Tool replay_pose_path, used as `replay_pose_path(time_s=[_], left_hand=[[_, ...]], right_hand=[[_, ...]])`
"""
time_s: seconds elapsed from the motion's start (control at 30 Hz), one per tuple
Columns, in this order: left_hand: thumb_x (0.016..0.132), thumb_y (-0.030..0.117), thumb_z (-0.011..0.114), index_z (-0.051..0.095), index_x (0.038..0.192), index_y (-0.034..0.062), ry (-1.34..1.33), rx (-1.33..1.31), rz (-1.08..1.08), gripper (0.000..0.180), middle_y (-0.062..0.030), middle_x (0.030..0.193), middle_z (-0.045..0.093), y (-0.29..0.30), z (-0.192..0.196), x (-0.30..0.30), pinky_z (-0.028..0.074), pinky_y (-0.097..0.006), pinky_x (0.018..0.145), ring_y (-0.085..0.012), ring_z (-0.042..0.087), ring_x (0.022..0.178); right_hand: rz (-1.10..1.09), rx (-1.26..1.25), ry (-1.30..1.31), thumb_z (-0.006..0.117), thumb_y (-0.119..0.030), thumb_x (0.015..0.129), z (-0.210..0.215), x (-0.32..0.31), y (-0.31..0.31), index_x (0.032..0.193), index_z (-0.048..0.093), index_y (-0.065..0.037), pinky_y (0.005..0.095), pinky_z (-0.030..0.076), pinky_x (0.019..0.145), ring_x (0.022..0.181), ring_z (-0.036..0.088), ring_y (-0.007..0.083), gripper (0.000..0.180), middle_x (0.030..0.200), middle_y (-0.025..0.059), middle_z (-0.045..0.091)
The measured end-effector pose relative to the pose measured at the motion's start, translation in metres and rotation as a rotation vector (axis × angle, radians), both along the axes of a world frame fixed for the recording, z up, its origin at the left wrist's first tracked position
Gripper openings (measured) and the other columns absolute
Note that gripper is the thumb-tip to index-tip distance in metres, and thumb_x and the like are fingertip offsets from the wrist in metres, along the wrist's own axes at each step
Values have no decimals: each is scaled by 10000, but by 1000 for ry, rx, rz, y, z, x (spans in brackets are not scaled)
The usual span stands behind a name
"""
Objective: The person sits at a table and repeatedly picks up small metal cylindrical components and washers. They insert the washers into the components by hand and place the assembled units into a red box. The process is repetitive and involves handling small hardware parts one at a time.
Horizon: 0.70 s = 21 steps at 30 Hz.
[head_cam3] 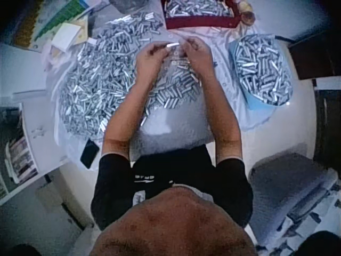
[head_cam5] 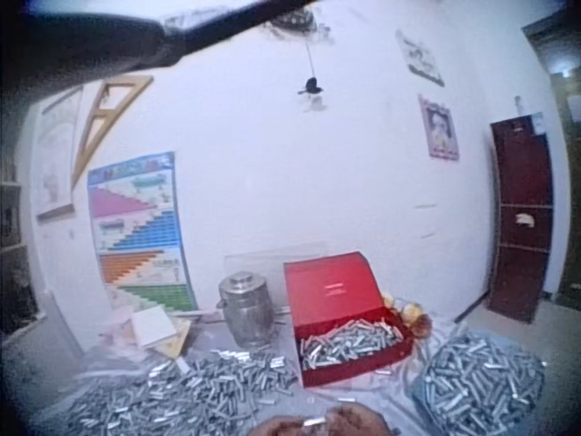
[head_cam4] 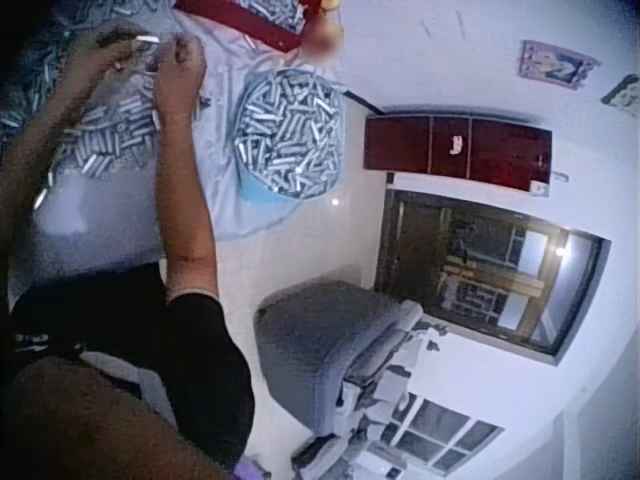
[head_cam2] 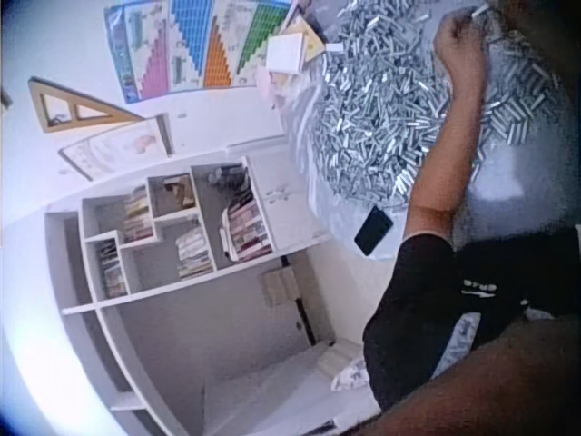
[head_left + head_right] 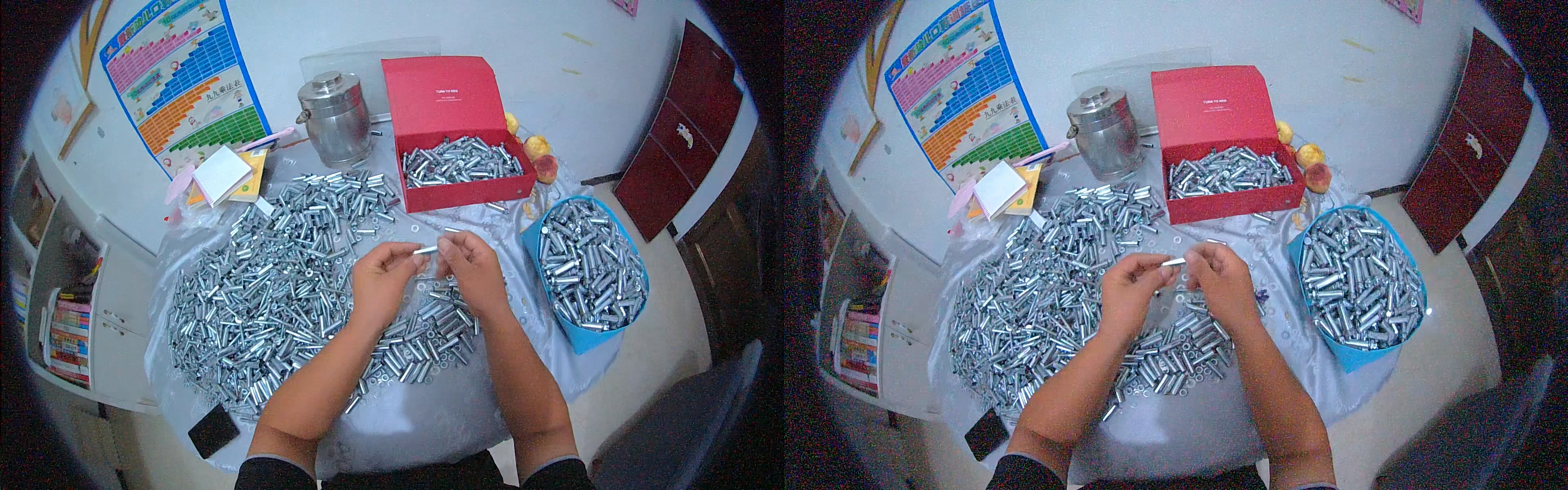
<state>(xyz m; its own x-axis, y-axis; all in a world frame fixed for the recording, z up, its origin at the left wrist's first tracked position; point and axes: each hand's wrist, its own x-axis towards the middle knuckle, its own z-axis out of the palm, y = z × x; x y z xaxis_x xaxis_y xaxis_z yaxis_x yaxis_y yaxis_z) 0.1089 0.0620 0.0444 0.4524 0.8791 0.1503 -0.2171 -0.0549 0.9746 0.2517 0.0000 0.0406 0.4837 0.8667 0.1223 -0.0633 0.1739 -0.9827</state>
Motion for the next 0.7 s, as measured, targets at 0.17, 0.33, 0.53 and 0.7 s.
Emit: replay_pose_path(time_s=[0.17,0.33,0.53,0.7], left_hand=[[841,0,648,650,1017,-56,67,43,-46,185,-118,908,701,40,-2,28,532,-261,743,-158,670,814],[833,21,648,668,1004,-29,179,234,-30,179,-96,870,700,73,2,52,519,-258,717,-132,662,796],[828,194,668,715,985,83,466,826,177,198,-177,912,682,119,5,81,508,-385,745,-321,658,836],[833,196,652,718,986,83,539,920,204,201,-172,919,683,151,-6,98,500,-409,781,-339,649,856]], right_hand=[[-25,-86,-49,619,-187,916,-2,30,27,920,623,27,242,469,558,583,566,104,215,675,34,597],[-120,162,-9,640,-210,909,-10,46,61,894,642,21,243,463,522,565,550,94,232,682,36,607],[-223,46,-121,631,-208,909,-8,74,107,934,658,17,231,449,500,566,554,71,228,717,37,634],[-385,-9,-601,613,-232,888,-16,93,136,879,682,-7,378,505,614,644,639,263,236,753,146,666]])
